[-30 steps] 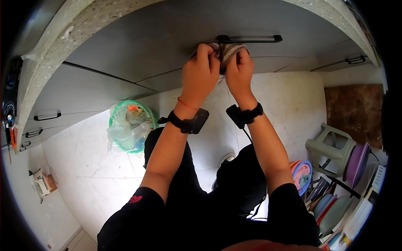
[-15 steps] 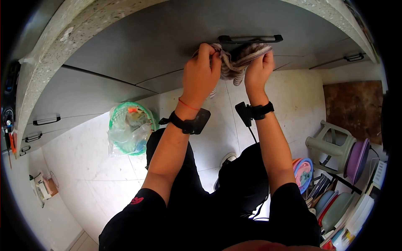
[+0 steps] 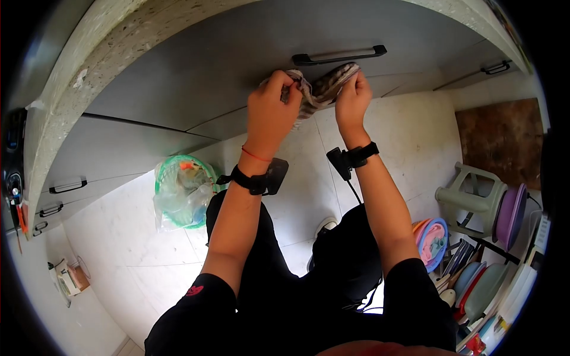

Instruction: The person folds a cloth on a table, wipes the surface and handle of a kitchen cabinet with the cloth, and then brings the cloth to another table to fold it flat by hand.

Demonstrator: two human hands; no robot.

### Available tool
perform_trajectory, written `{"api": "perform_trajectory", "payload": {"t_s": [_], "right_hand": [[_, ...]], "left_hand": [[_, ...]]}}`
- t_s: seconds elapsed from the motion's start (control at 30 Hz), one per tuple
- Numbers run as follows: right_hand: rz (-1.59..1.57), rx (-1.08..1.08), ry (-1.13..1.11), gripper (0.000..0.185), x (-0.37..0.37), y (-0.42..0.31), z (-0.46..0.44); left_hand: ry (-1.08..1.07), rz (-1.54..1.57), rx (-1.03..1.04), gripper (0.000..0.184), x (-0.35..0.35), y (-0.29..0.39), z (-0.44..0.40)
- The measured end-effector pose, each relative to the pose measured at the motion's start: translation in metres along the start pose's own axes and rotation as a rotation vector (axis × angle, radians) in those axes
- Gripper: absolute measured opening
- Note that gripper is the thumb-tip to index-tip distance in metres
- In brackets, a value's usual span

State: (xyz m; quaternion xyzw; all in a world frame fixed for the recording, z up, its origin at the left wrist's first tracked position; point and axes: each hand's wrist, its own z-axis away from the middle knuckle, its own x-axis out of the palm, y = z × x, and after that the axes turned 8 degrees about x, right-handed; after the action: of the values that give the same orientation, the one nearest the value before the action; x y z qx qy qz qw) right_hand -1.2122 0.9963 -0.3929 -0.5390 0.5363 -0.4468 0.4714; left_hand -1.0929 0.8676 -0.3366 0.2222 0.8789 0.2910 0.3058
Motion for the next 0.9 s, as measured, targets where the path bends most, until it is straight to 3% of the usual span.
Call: {"api": "perform_trajectory", "payload": {"t_s": [0.1,0.2,0.33,0.47,0.73,0.9], "right_hand": [[-0.013,0.008,0.137,0.037,-0.013,0.017,-0.021],[-0.181,0.198,0.216,0.04,-0.024,0.027,-0.042],[-0.123,0.362,0.244,0.039,-0.018,0.035,-0.035],[0.011,0.266,0.1,0.038,0.002,0.049,-0.008],[-0.184,0.278,-0.445,0.029,0.024,-0.007,0.041],[-0.233,0.271,-0.487,0.028,0.02,-0.024,0.047]], "left_hand": [[-0.007,-0.004,-0.012,0.011,0.0,-0.001,0.001],[-0.016,-0.018,-0.01,0.011,-0.001,0.001,0.001],[-0.028,-0.026,-0.008,0.01,-0.001,0.002,0.001],[-0.004,0.012,0.032,0.01,0.001,0.001,0.002],[-0.028,-0.032,-0.023,0.009,0.0,0.004,0.001],[0.039,0.019,-0.033,0.01,-0.002,0.011,-0.002]]}}
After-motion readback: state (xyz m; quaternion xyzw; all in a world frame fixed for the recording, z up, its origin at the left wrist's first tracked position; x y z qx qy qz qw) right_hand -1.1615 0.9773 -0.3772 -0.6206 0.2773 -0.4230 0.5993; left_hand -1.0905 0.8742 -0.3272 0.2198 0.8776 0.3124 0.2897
